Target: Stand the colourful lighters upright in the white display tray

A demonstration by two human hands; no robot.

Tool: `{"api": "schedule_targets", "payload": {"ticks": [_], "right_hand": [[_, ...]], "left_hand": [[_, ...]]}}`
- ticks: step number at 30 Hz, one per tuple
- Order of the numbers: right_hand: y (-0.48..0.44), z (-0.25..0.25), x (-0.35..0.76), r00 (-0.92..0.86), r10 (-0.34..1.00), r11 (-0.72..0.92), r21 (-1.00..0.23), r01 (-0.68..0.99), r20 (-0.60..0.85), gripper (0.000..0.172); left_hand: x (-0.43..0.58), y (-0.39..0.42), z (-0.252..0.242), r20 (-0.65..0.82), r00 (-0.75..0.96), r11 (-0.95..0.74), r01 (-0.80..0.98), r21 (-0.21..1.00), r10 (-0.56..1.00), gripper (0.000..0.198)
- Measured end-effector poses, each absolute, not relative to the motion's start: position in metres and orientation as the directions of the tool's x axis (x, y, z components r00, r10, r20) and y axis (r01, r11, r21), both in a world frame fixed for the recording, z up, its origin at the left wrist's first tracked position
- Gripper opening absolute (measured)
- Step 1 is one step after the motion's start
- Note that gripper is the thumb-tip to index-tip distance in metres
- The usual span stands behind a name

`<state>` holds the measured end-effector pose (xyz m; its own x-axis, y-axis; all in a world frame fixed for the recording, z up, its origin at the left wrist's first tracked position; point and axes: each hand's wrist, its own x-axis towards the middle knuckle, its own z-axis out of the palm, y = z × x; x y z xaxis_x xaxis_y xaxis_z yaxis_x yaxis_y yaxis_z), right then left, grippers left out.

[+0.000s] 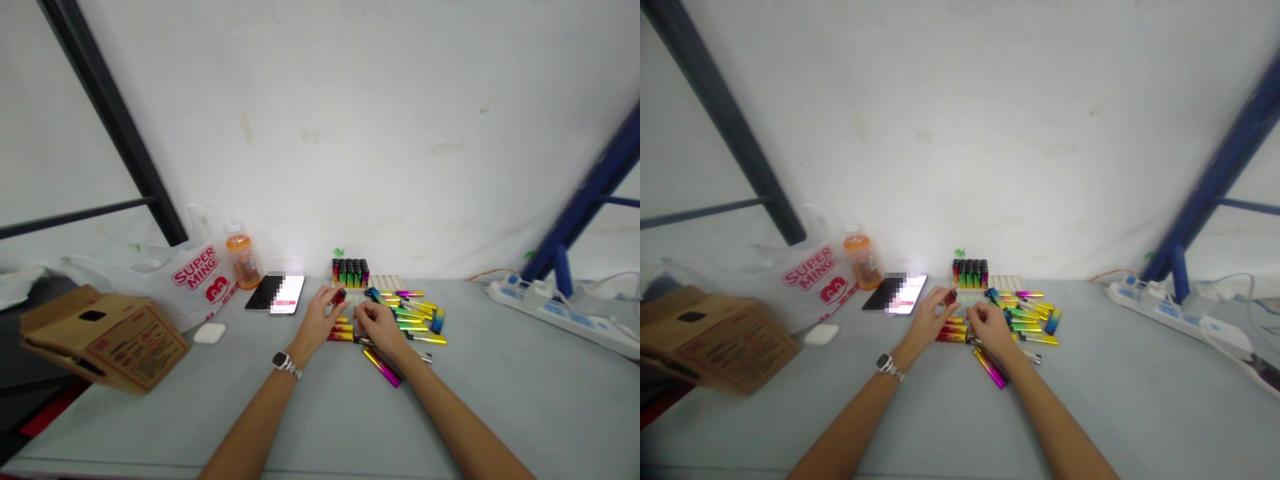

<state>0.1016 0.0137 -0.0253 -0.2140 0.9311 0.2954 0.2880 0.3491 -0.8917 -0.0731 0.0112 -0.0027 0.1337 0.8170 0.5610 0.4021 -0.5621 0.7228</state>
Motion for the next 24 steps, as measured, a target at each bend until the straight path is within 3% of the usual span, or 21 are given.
{"api": "schedule_targets", "payload": {"ticks": [5,12,24], "right_hand": [[0.014,-0.027,0.101,-0.247,0.931,0.334,-0.902,0.272,0.27,0.036],[0.016,-0.028,0.101,-0.268,0.927,0.335,-0.897,0.287,0.261,0.034],[0.017,-0.03,0.103,-0.283,0.913,0.383,-0.857,0.344,0.294,0.036]], "left_hand": [[-0.088,0.034,0.004,0.536,0.14,-0.537,0.441,0.719,0.832,0.036],[-0.096,0.082,0.015,0.618,0.142,-0.611,0.429,0.665,0.773,0.026],[-0.093,0.125,0.009,0.521,0.201,-0.554,0.408,0.726,0.83,0.018]]}}
